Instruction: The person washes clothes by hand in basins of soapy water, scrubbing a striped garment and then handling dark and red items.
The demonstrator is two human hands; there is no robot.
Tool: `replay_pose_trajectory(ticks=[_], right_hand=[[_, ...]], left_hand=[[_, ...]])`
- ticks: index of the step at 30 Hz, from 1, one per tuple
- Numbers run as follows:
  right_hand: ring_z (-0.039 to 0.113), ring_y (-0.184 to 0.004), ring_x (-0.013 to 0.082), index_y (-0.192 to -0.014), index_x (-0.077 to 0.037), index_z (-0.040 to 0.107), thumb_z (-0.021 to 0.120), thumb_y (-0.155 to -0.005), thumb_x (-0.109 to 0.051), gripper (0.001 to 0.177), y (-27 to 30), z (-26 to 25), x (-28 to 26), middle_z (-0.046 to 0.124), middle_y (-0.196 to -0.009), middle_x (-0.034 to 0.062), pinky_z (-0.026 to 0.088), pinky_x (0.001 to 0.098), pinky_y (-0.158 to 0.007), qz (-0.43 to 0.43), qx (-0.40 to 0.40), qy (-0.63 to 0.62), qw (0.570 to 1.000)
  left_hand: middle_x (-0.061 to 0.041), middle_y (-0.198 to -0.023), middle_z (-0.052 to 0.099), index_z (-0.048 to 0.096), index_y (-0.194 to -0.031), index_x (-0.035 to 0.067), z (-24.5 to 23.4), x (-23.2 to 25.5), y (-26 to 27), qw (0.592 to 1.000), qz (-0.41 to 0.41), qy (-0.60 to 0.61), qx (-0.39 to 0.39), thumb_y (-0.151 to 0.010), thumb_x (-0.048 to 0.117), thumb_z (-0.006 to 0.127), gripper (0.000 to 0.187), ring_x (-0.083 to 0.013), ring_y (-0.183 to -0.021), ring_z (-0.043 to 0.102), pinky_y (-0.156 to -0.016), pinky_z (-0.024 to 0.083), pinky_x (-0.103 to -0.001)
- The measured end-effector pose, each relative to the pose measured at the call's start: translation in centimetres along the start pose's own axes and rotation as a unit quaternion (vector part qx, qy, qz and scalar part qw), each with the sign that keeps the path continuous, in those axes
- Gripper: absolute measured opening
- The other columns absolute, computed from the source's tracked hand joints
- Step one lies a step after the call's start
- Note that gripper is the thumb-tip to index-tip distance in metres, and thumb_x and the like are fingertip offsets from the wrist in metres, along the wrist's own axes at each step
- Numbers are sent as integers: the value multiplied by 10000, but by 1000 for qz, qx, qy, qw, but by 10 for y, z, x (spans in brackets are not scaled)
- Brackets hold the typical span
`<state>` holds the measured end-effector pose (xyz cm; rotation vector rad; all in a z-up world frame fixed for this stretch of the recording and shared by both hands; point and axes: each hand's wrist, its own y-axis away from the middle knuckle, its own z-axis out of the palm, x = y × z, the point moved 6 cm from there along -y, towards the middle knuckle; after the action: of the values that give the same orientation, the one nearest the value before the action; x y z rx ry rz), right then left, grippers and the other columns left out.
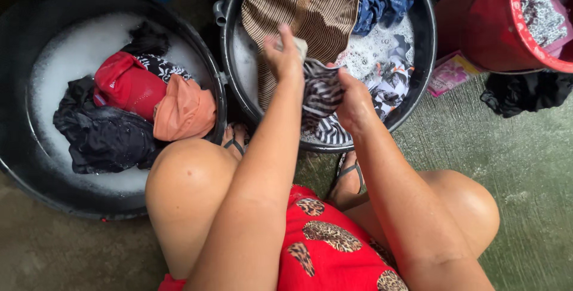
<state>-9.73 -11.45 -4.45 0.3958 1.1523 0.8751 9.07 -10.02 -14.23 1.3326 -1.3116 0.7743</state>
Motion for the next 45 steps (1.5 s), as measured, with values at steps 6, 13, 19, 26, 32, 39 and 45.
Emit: replay_pose_trajectory(ticks=[6,13,19,26,32,39,45], right_hand=[[625,-823,147,-1094,19,730,589,-1058,-302,352,-8,-3,-10,720,-932,61,522,341,-755,-168,72,254,950],[632,-857,158,-1146,-19,719,582,-1047,-360,381,-19,-11,-21,715,-989,63,528,330,-804,-252,30,182,950],[606,-929,241,-1202,-91,663,507,-1016,-401,393,-108,-96,52,686,-1077,93,473,365,-839,-71,-69,-22,995],[601,-833,269,-1138,-87,632,586,-966,-348,316,-81,-63,26,673,-977,107,484,411,-726,2,-24,28,999],[631,-845,235,-1187,-106,628,648,-900,-275,334,-53,-49,48,687,-1001,93,518,376,-722,36,1,51,998],[666,-859,194,-1243,-128,623,721,-823,-190,436,-8,-20,7,703,-1029,76,557,334,-716,6,6,142,990],[674,-825,168,-1230,-125,620,830,-721,-118,550,29,-2,-44,708,-1009,74,567,306,-692,-69,-32,376,923]], left_hand=[[-182,-1186,710,664,-1085,63,9,-16,42,977,22,-41,-207,-930,734,461,718,-359,-1131,697,-974,556,-429],[-108,-931,695,781,-1002,89,-19,6,71,905,-252,122,-321,-986,643,376,687,-242,-818,644,-693,485,-442],[-152,-893,785,734,-926,153,-38,91,156,909,225,-47,-347,-846,412,642,286,-335,-802,750,-723,596,-411],[-221,-779,718,710,-921,138,-28,77,150,928,174,-154,-292,-925,383,641,255,-440,-777,716,-703,567,-509],[-195,-743,734,682,-819,93,-37,88,102,945,97,-167,-266,-969,397,573,356,-413,-660,723,-608,560,-525],[-164,-800,727,714,-944,84,-36,74,104,917,138,-209,-312,-1022,460,560,414,-369,-769,723,-714,556,-474],[-191,-915,724,738,-996,8,-10,83,81,900,99,-5,-424,-932,597,649,599,-283,-838,690,-781,537,-395]])
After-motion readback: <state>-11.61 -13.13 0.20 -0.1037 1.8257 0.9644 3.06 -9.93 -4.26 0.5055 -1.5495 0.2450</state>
